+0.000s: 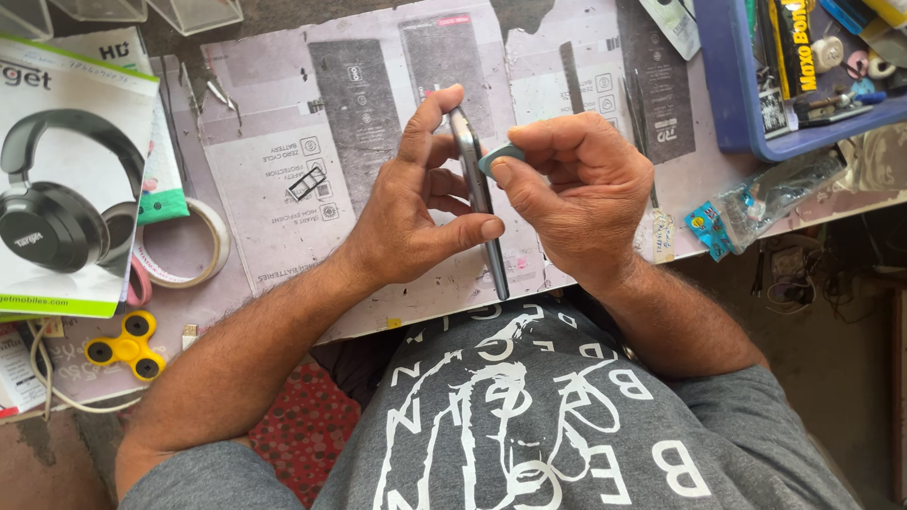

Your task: The person uses a blue plastic pry tool and a metal spudger to separate the back cover from a smartphone. They work along the edges, prying and sliding the tools to release the clips, then lift the back cover off to reveal the internal components.

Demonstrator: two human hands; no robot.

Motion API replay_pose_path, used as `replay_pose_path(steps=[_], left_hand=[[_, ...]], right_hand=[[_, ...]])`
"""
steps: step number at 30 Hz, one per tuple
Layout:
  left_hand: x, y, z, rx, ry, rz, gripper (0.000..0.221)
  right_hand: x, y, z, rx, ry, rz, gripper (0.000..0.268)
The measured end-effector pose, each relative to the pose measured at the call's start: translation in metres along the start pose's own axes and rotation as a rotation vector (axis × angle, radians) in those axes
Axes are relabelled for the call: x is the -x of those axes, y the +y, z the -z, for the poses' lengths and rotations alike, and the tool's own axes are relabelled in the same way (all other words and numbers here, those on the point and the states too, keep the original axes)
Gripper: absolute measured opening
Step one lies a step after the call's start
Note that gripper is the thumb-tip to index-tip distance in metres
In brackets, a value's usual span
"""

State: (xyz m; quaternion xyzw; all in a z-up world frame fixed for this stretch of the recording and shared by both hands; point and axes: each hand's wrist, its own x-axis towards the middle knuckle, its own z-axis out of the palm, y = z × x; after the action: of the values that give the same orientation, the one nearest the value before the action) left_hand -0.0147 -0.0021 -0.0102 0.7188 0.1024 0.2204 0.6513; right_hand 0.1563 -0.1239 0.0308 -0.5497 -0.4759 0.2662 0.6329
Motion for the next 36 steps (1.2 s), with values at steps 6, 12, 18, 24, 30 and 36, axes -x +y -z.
replay_pose_path(steps=[6,12,18,24,30,36], left_hand=[[0.0007,0.0002,0.0004,0.001,0.025,0.030,0.112],[0.0008,-0.0007,-0.0012,-0.039,0.052,-0.040,0.113],[0.0026,-0.0041,-0.0024,-0.051,0.049,-0.085,0.112],[0.0023,-0.0048,-0.0029,-0.064,0.048,-0.084,0.113],[0.0032,-0.0051,-0.0020,-0.064,0.038,-0.114,0.108],[0.0025,-0.0070,-0.0007,-0.045,0.019,-0.013,0.112]], right_hand=[[0.0021,0.0023,-0.0002,-0.020,0.026,-0.024,0.021],[0.0024,-0.0037,-0.0005,-0.004,0.023,-0.009,0.020],[0.0063,-0.0075,0.0004,-0.021,0.029,-0.033,0.020],[0.0056,-0.0051,0.0006,-0.059,0.031,-0.026,0.020],[0.0045,-0.0029,0.0012,-0.025,0.010,-0.013,0.019],[0.0013,0.0011,-0.0009,-0.049,0.012,-0.012,0.019]])
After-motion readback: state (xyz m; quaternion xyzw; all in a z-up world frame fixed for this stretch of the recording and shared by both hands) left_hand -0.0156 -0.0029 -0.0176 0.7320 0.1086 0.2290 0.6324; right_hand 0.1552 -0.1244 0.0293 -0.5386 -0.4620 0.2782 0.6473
